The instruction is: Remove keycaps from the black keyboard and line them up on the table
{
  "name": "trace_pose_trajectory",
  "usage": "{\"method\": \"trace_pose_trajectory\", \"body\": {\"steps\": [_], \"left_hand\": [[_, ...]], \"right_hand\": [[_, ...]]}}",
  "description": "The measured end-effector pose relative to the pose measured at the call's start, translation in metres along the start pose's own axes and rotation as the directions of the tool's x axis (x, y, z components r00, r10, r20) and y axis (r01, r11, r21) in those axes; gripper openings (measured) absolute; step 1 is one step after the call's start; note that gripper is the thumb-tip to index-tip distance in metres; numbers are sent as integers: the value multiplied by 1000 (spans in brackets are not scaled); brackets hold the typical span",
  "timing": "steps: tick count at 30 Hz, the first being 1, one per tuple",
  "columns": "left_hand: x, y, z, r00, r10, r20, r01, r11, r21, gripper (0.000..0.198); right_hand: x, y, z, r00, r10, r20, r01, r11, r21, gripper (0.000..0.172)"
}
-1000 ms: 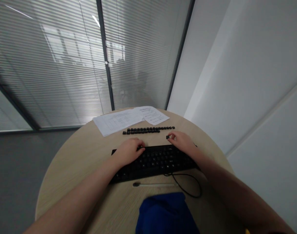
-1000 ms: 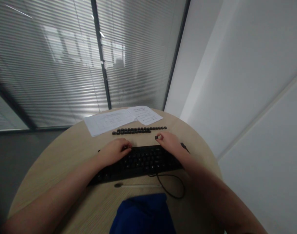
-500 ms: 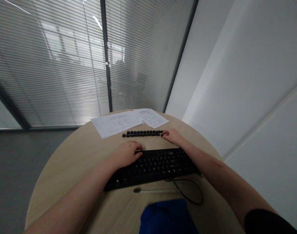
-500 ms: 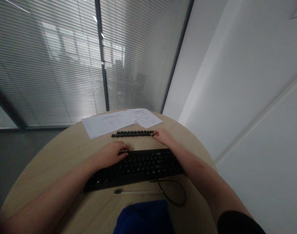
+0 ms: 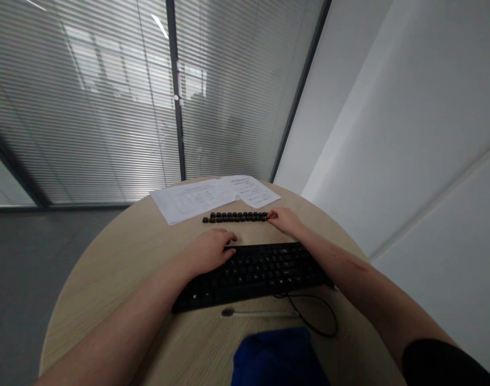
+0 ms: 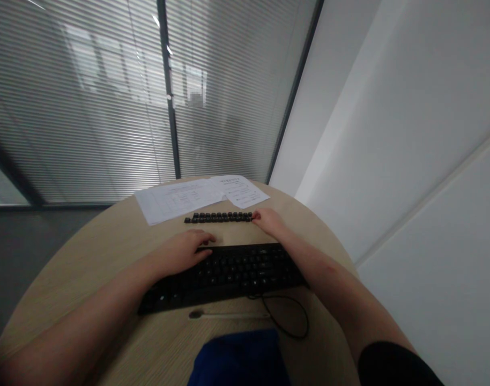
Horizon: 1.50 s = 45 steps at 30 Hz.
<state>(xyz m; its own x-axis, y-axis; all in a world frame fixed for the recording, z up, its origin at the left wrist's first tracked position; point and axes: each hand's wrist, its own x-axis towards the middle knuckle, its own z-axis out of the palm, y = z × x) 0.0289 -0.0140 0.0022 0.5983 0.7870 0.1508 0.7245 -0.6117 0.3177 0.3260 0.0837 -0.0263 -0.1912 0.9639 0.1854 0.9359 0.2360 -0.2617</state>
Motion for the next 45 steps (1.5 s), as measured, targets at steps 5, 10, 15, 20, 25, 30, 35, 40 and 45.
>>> {"method": "trace_pose_trajectory", "body": {"steps": [5,10,15,20,25,30,35,40,45], "left_hand": [[0,-1,0,1000,2,-4,-2,1000,6,32],[0,0,0,1000,-12,16,12,1000,16,32],[1,0,0,999,-14,31,14,1000,17,32],[2,-2,1,999,-19,43,18,1000,2,30],[3,-6,5,998,-2,65,3,1000,-9,31],[4,-9,5,996,-12,91,14,1000,-23,32],[5,-11,3,992,-27,119,35,997,-64,32],[4,-11,2,989,-54,138,62,997,-53,35],[12,-6,4,982,-91,167,91,996,3,49]], "right_hand": [[0,-3,0,1000,7,-20,-7,1000,10,15],[-8,-8,-16,995,12,-96,-9,1000,29,18],[-43,-12,-44,910,51,-412,152,883,443,47],[-94,-19,-56,885,312,-347,158,499,852,60],[-117,-35,-58,957,280,-80,61,75,995,51],[-118,-38,-57,993,116,2,-12,88,996,35],[-111,-27,-42,999,32,-3,0,109,994,44],[-101,-19,-22,995,90,37,-56,217,974,46],[-100,-19,-7,994,106,6,-49,407,912,45]]}}
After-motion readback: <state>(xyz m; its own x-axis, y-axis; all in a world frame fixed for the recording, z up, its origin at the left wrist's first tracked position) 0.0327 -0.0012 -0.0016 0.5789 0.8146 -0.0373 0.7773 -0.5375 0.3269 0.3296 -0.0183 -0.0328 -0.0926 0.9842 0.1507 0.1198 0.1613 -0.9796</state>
